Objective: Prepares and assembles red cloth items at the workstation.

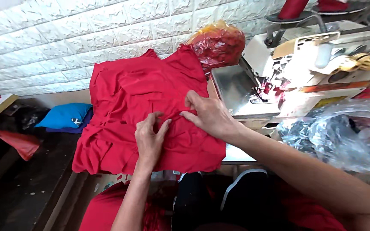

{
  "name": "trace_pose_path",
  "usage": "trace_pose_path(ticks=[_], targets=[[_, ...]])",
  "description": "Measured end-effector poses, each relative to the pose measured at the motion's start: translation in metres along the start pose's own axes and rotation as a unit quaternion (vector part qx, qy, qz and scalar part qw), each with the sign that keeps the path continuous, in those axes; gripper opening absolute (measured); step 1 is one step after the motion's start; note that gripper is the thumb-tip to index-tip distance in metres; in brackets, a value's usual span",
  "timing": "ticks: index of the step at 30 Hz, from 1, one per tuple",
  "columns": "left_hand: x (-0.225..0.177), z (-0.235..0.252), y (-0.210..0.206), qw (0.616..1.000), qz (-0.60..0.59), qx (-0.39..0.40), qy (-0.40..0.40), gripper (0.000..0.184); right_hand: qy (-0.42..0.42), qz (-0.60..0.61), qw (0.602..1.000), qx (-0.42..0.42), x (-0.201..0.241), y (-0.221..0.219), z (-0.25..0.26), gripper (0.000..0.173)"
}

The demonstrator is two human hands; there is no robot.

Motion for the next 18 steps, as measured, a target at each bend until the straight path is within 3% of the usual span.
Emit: trace_pose_path(ticks=[3, 7, 10, 14, 16, 18], targets=[[0.004, 0.004, 0.004, 0.999, 0.007, -0.032, 0.016, 0.015, 0.048, -0.069, 0.995, -0.046, 0.006, 0.001, -0.006, 0.014], [-0.016, 0.006, -0.003, 0.987, -0.139, -0.048, 0.060, 0.013, 0.091, -0.108, 0.982, -0.122, 0.010, 0.015, -0.019, 0.012], [-0.050, 0.019, -0.022, 0.990, -0.108, -0.086, -0.035, 0.013, 0.074, -0.118, 0.963, -0.231, 0.012, 0.031, -0.031, 0.012], [-0.111, 0.058, -0.051, 0.962, -0.100, -0.092, -0.238, 0.016, -0.061, -0.038, 0.937, -0.342, 0.009, 0.075, -0.052, 0.011], [-0.140, 0.077, -0.071, 0.948, -0.111, -0.017, -0.297, 0.015, -0.154, 0.005, 0.915, -0.374, 0.000, 0.092, -0.069, 0.010], [-0.154, 0.090, -0.102, 0.944, -0.106, 0.103, -0.294, 0.016, -0.244, 0.034, 0.895, -0.372, -0.018, 0.096, -0.090, 0.009]])
Point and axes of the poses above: each hand's wrist, its own z-axis towards the middle knuckle, its own y-axis out of the back of the hand, x = y × z, the point moved 2 cm from there along z, towards the middle knuckle, and after that the axes turned 12 degrees about -x, right-handed, at the moved point
